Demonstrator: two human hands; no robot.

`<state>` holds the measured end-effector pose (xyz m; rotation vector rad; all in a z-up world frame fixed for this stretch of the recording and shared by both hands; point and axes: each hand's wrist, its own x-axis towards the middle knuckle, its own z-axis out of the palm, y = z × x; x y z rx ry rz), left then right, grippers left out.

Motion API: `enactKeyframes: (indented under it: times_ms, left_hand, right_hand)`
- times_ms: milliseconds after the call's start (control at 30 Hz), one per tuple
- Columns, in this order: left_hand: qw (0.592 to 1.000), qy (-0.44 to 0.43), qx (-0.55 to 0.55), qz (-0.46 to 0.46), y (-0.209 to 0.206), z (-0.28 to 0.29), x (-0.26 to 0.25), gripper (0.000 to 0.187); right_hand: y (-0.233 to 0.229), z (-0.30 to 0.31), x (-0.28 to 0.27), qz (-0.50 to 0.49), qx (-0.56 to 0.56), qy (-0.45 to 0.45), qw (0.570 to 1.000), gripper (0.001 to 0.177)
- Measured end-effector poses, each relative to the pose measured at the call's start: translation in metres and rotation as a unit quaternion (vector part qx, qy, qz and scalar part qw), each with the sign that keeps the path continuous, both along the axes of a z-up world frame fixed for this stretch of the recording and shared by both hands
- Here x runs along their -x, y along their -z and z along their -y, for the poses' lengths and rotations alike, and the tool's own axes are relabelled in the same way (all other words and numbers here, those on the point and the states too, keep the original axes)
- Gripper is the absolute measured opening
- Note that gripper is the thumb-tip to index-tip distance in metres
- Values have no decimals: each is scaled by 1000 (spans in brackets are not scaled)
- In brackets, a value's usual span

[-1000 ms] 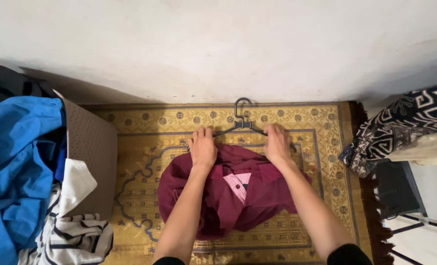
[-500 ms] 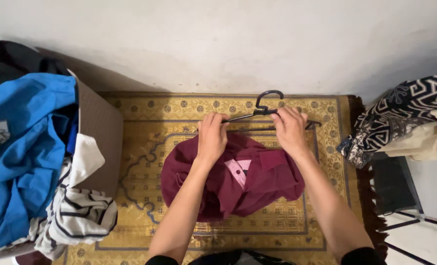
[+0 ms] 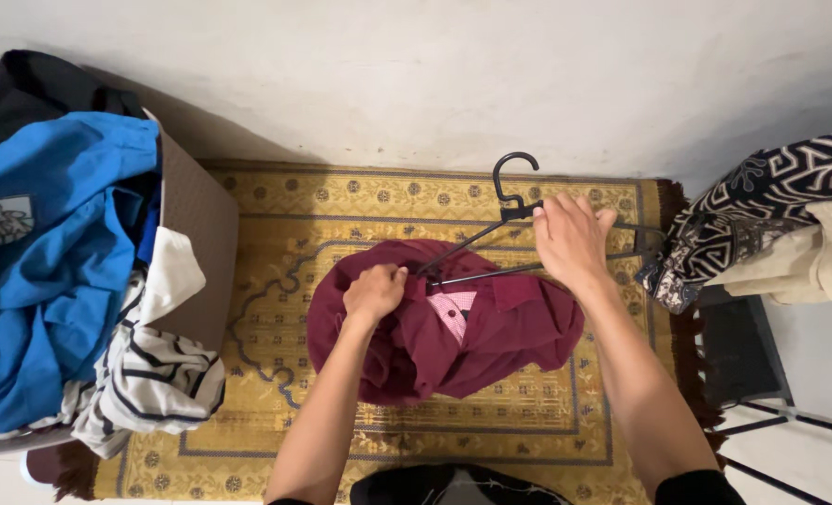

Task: The person takes a maroon polo shirt from a laundry basket, places it on a hanger, and hangs it on a clothing rack. They then take a blue shirt from the basket and place it on a hanger.

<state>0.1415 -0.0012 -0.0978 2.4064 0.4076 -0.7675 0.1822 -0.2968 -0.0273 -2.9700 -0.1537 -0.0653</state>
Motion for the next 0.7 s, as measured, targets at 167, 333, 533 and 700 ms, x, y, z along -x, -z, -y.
enactKeyframes:
  times_ms: [167,333,533,700]
  left_hand:
    - [999,26,25,5,-18,-3,7,32]
    - [988,18,103,117,-35,-11,28,17]
    - [959,58,172,216,-57,-17,45,13]
    - [947,44,216,235,-81,-13,61,12]
  right_hand:
    - [-7,-4,-1,11,10,2,1000,32]
    - [-22,-5,2,32,-1,12,999,32]
    - [-43,-18,20,24,0,-15,1000,32]
    - [-35,-33,44,-46,-3,-23,999,32]
